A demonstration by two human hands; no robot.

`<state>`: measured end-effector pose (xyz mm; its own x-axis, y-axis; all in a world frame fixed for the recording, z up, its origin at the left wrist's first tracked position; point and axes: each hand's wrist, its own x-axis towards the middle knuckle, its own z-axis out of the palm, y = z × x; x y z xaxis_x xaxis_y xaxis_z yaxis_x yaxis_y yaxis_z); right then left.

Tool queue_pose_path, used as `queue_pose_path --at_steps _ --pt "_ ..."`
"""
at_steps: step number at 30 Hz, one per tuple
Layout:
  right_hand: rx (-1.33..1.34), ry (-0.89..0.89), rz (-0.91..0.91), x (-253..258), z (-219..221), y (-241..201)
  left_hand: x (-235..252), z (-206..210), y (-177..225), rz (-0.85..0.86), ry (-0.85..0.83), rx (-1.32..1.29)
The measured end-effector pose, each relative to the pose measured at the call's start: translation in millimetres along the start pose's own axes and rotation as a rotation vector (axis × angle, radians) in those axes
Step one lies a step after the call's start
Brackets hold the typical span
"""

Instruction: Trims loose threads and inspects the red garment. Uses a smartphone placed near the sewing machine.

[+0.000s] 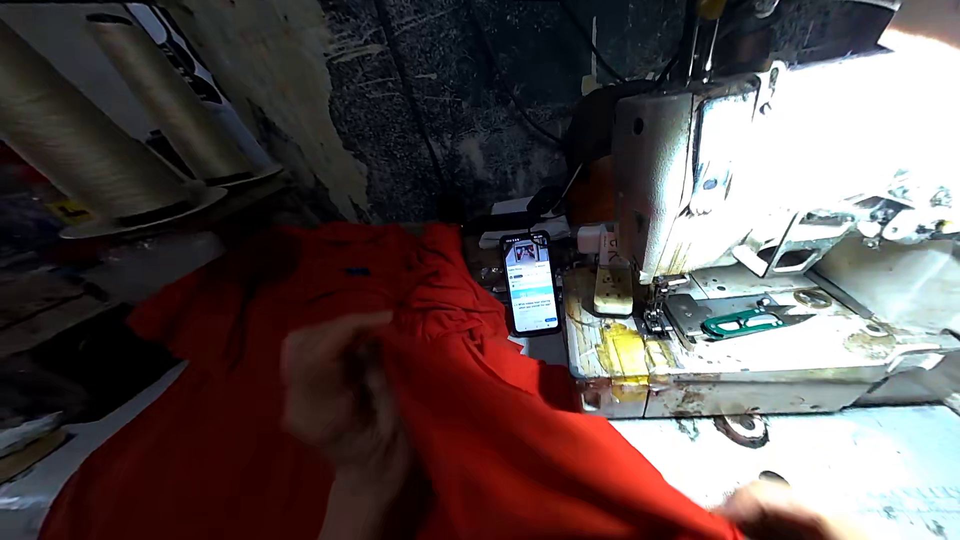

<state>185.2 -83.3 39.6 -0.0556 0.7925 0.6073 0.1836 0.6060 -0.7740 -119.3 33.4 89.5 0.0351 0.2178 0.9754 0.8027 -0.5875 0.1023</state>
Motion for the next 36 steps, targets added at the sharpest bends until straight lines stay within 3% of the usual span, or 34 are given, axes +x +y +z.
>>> queue_pose_path --at_steps 1,3,5,9,13,15,17,19,21,23,26,29,33,36 --pt "-0.134 0.013 0.022 5.3 1.9 10.6 -5.5 9.6 -6.5 -0.056 -0.103 0.098" --pt "-0.321 0.074 0.112 0.8 8.4 40.7 -29.1 24.3 -23.0 -0.191 -0.525 0.189" --pt "-0.233 0.123 0.253 -6.7 8.2 55.2 -52.8 31.2 -37.1 -0.283 -0.755 0.117" --pt "-0.183 0.156 0.349 -14.2 0.1 53.8 -58.2 14.7 -21.4 -0.346 -0.612 0.099" --pt "-0.051 0.244 0.479 -12.2 -2.4 49.6 -52.7 -12.0 59.8 -0.142 -0.437 0.0" --pt "-0.005 0.257 0.557 -9.1 -3.6 48.1 -52.1 -23.3 106.9 -0.137 -0.568 -0.033" --pt "-0.035 0.189 0.573 -7.5 -5.1 48.6 -44.3 -30.2 135.3 -0.243 -0.796 0.059" --pt "-0.096 0.1 0.542 -8.0 -6.8 49.1 -37.6 -34.7 137.3 -0.361 -0.974 0.116" --pt "-0.124 0.032 0.521 -9.9 -8.5 46.8 -42.0 -34.7 129.8 -0.39 -1.056 0.012" --pt "-0.075 -0.053 0.595 -13.8 -9.4 38.5 -56.3 -29.0 122.7 -0.422 -0.993 -0.257" --pt "0.041 -0.141 0.692 -20.5 0.3 32.0 -56.7 -21.8 109.1 -0.472 -0.72 -0.467" --pt "0.08 -0.104 0.631 -26.0 14.0 31.3 -22.9 -28.5 95.3 -0.696 -0.48 -0.734" --pt "-0.003 0.146 0.399 -23.7 10.6 30.6 -2.6 -22.1 78.5 -0.683 -0.279 -0.58" --pt "-0.399 0.167 0.449 -19.2 -0.4 32.4 -35.6 -5.0 60.4 -0.711 -0.441 -0.406"
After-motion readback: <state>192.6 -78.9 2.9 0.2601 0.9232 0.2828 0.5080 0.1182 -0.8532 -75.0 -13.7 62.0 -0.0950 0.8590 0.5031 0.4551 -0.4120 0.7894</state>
